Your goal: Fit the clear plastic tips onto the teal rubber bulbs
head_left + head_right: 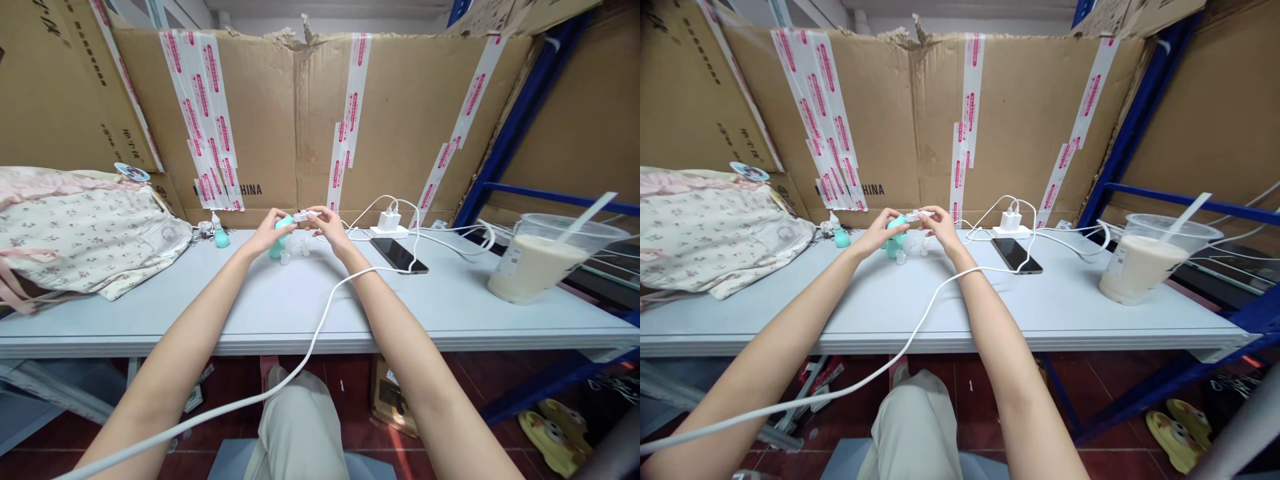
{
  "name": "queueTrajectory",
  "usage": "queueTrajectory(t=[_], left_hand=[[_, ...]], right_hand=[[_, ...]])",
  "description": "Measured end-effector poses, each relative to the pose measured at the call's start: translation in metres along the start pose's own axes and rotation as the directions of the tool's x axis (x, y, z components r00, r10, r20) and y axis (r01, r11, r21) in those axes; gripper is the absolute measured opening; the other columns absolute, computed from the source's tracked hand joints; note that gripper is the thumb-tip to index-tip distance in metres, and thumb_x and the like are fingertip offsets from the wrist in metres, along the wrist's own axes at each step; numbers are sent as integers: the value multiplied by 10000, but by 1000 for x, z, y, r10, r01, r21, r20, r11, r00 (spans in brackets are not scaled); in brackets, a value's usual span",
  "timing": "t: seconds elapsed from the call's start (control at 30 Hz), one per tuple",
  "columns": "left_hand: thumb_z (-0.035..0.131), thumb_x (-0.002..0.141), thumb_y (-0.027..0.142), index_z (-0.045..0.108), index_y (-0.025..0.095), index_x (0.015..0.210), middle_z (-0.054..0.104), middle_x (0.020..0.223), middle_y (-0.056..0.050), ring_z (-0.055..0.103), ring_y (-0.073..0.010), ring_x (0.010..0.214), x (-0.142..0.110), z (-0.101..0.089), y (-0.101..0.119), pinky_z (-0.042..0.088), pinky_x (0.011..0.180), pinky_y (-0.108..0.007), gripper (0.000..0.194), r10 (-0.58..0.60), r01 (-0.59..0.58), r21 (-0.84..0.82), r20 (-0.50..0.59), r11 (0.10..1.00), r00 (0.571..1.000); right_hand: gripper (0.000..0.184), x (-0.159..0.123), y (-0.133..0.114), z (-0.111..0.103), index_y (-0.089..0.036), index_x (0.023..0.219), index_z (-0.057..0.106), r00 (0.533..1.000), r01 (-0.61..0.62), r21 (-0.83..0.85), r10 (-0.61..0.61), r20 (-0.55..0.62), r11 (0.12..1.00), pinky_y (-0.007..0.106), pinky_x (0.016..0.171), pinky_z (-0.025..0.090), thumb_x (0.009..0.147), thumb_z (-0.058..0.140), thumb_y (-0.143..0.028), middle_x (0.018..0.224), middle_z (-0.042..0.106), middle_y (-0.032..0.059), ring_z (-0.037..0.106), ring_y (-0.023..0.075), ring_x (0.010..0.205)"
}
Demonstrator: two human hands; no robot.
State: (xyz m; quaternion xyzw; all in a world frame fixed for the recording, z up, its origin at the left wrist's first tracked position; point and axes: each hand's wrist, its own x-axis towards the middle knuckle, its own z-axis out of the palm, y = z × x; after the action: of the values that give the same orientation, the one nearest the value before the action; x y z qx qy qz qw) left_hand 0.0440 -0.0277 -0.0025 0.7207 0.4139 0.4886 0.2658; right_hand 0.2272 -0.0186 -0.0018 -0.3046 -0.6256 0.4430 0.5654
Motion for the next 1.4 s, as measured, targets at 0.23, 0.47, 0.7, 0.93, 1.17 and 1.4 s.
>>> queueTrajectory(t=[0.23, 0.47, 0.7, 0.93, 1.17, 1.4], left_hand=[[679, 672, 401, 630, 163, 889, 672, 915, -37, 601, -192, 885, 1, 2, 5, 451, 829, -305, 326, 183, -167, 142, -107, 976, 977], [683, 667, 446, 654, 165, 882, 688, 901, -33, 609, -195, 870, -1, 1, 12, 463, 804, -299, 355, 181, -159, 153, -148, 975, 972], [753, 600, 440, 712, 149, 842, 724, 892, -73, 643, -233, 866, -3, 0, 5, 471, 825, -337, 381, 167, -149, 146, -120, 978, 979], [739, 626, 440, 738, 161, 865, 733, 906, -74, 657, -246, 873, -5, 4, 9, 474, 847, -345, 368, 205, -175, 210, -133, 962, 970], [672, 701, 448, 738, 178, 857, 736, 908, -58, 660, -236, 858, -6, 7, 8, 470, 820, -323, 318, 271, -224, 333, -105, 916, 957], [654, 724, 420, 736, 194, 864, 731, 947, -62, 657, -246, 919, -7, 7, 9, 444, 876, -328, 278, 277, -246, 405, -17, 880, 961]], right_hand=[[454, 1, 0, 1, -199, 889, 637, 999, 22, 91, -19, -35, 996, 256, 721, 536, 558, 778, -476, 828, 692, 15, 661, 133, 759], [422, -2, -7, -2, -193, 821, 664, 998, 15, 30, -17, 66, 999, 290, 758, 548, 521, 803, -455, 846, 708, 16, 667, 144, 771], [424, -4, -9, -6, -149, 742, 698, 993, -9, -37, 13, 115, 999, 315, 707, 566, 463, 839, -437, 716, 697, 27, 650, 144, 647], [453, -5, -9, -6, -139, 731, 714, 988, -35, 13, 33, 150, 999, 344, 776, 565, 430, 853, -447, 733, 709, 35, 662, 154, 666], [422, -5, -9, -8, -134, 734, 729, 984, -51, -26, 54, 167, 998, 321, 724, 571, 450, 856, -418, 688, 707, 39, 658, 147, 619], [375, -6, -10, -10, -131, 732, 739, 977, -76, -83, 91, 190, 994, 306, 677, 571, 470, 853, -376, 660, 704, 37, 653, 146, 597]])
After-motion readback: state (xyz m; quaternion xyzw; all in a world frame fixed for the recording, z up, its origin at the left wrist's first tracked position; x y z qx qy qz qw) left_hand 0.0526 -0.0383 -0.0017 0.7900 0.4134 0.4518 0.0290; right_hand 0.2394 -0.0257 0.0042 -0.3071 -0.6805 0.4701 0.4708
